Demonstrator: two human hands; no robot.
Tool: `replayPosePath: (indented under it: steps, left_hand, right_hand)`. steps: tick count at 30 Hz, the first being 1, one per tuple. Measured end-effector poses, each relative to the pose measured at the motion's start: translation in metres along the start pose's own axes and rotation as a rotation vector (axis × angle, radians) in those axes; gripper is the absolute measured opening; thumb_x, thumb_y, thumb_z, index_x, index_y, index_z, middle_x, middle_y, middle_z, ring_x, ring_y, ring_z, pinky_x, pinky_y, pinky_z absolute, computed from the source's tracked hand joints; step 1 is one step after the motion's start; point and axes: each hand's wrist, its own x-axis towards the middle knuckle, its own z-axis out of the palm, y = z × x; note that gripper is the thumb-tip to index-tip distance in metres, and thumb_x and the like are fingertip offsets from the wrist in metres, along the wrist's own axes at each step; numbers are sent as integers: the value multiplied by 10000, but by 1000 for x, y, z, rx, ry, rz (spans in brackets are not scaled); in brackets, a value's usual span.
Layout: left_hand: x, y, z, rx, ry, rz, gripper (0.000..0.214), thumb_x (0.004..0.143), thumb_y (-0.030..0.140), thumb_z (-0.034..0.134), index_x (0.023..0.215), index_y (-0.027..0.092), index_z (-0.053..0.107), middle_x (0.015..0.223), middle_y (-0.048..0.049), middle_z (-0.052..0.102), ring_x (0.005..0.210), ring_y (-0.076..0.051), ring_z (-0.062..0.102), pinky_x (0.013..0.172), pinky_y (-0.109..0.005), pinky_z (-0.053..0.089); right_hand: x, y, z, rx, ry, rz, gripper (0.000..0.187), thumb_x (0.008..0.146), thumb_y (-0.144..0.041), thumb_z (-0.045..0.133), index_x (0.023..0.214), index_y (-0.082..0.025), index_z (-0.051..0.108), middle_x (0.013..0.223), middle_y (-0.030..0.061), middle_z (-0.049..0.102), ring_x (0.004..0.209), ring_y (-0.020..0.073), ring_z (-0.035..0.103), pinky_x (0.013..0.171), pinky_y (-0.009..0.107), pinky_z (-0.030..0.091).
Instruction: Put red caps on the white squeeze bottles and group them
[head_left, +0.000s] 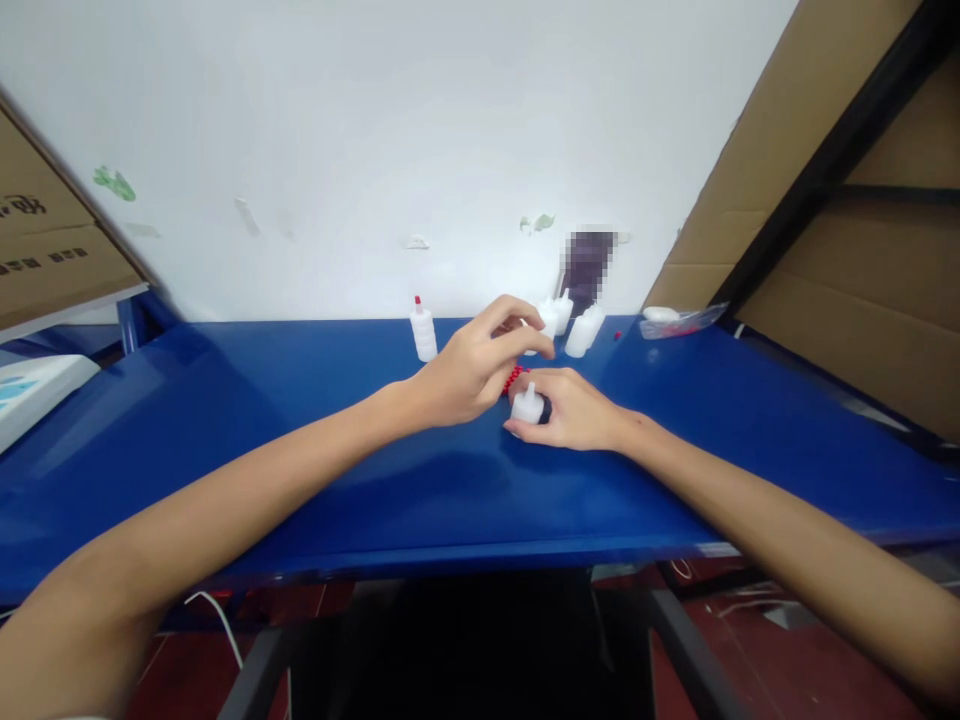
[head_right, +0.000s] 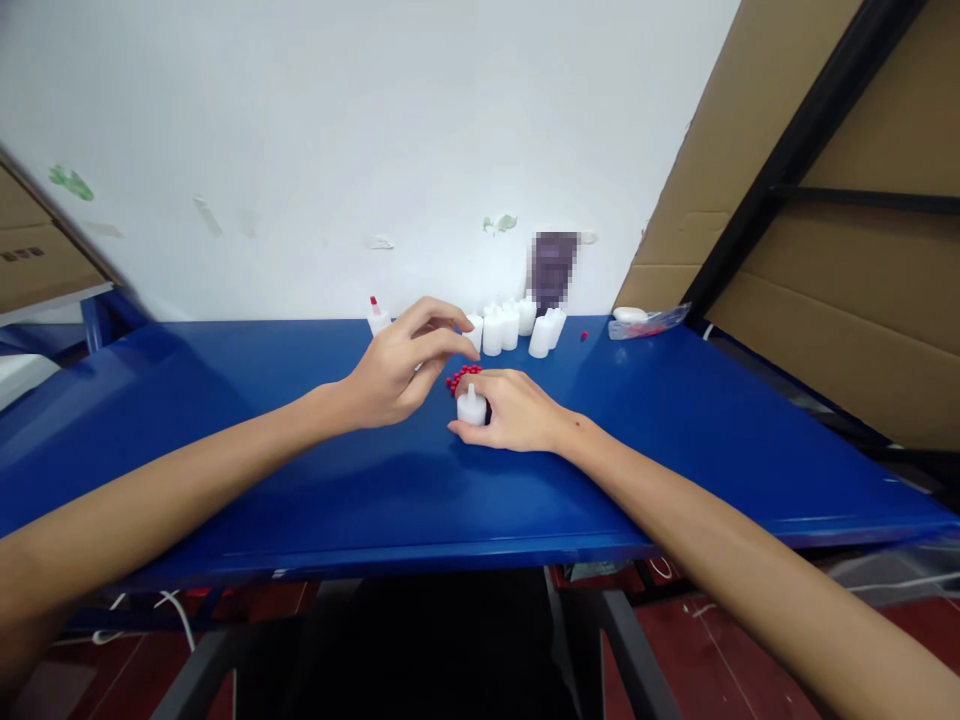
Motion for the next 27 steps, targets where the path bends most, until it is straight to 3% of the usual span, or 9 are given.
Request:
replayPosePath:
  steps: [4,8,16,21,24,27]
  left_hand:
    - [-1,1,2,-23,104,-44,134,993,215,492,1043,223,616,1013,-70,649,863,-168,635,764,-350,557]
    - [-2,1,2,-86,140,-22,65,961,203,570,1003,202,619,920,-26,705,769,-125,660,719,-289,567]
    - [-6,0,7,-87,62,-80,223,978,143,493,1176,203,576,1057,-56,721,962,-152,689,854,-311,571]
    - [-7,-7,6,-14,-132,-77,82,983,214,550,1000,170,617,873,-41,700,765,-138,645,702,-268,516]
    - [-8,-7,5,12,-118,-39,138,987,237,558,906,167,645,797,-33,693,743,-140,632,685,-266,496]
    - [-6,-3,5,-8,-14,-5,151,986,226,567,893,162,667,810,-41,716,768,-141,646,697,-266,508]
  right_hand:
    - [-1,1,-1,5,-10,-1,233,810,-401,710,810,-200,592,794,28,678,692,176,608,683,298,460]
    - [-2,3,-2,6,-15,7,245,812,-418,713,839,-198,607,818,36,693,709,185,629,699,304,463]
    - [-1,-1,2,-6,-41,36,169,794,-327,670,743,-202,568,700,-4,626,618,145,555,625,279,417]
    - [0,-2,3,-9,-36,12,159,793,-315,677,736,-197,588,706,-4,630,650,149,571,649,281,428]
    - [0,-5,1,30,-26,-11,161,813,-328,682,771,-187,616,756,9,656,673,149,582,652,278,434]
    - [0,-7,1,26,-44,-21,193,831,-327,676,728,-182,602,743,9,646,662,141,561,633,272,417]
